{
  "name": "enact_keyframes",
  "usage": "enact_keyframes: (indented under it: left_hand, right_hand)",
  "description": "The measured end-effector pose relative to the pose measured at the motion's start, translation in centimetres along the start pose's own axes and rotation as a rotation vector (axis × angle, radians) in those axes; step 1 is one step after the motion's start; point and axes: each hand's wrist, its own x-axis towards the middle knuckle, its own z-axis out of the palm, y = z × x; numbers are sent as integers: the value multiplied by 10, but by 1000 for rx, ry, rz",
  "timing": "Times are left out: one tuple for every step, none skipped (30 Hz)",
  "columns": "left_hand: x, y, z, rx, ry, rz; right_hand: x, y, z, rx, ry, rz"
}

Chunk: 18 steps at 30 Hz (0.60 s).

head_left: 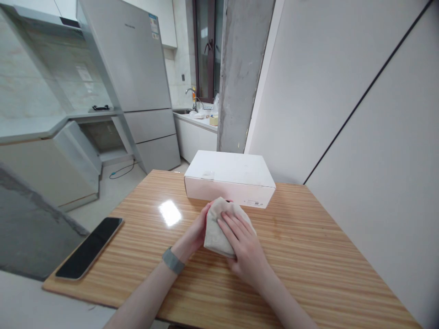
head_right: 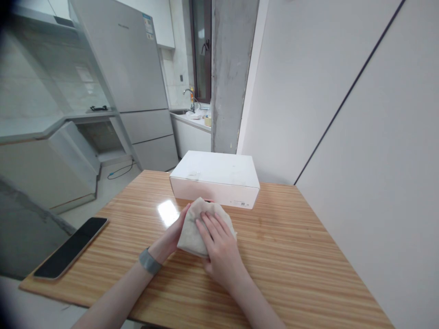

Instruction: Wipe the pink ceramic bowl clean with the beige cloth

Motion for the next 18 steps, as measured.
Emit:
enact_keyframes:
  left_hand:
    - [0,0,1,0,6,15]
    - [0,1,0,7,21,18]
    - [0,1,-1,23,38,11]
    - [-1,0,-2,44,55,2]
    - [-1,0,-4,64,69,-4]
    - [-2,-1,-5,79,78,-4]
    - [-2,-2,-6,87,78,4]
    - [-2,-3,-6,90,77,14]
    - [-2,-4,-6,91,79,20]
    - [-2,-5,-6,90,83,18]
    - [-2,-5,-5,89,86,8]
    - [-3,-6,-4,84,87,-5]
    - [-4,-6,-2,74,84,-19]
    - [-5,-6,0,59,74,-30]
    - [-6,-5,1,42,56,-37]
    - [-8,-4,3,26,33,-40]
    - [-10,-4,4,13,14,-44]
    - [-11,-3,4,2,3,-53]
  right_hand:
    - [1,-2,3,13,-22,12]
    - [1,-4,4,22,-28,26]
    - [2,-6,6,29,-21,40]
    - [3,-7,6,35,-10,52]
    - [4,-8,7,39,3,62]
    - [5,-9,6,43,16,68]
    - [5,-10,6,46,24,71]
    - [6,-11,6,48,29,69]
    - [7,-13,5,49,32,67]
    - [7,-14,5,49,31,65]
    - [8,-15,5,48,29,60]
    - [9,-16,5,46,23,53]
    - [9,-17,6,38,19,43]
    - [10,-18,6,24,19,30]
    - [11,-17,6,6,21,16]
    - [11,-16,6,-14,26,0]
    - [12,-14,6,-35,37,-11]
    - [12,-12,5,-53,51,-15]
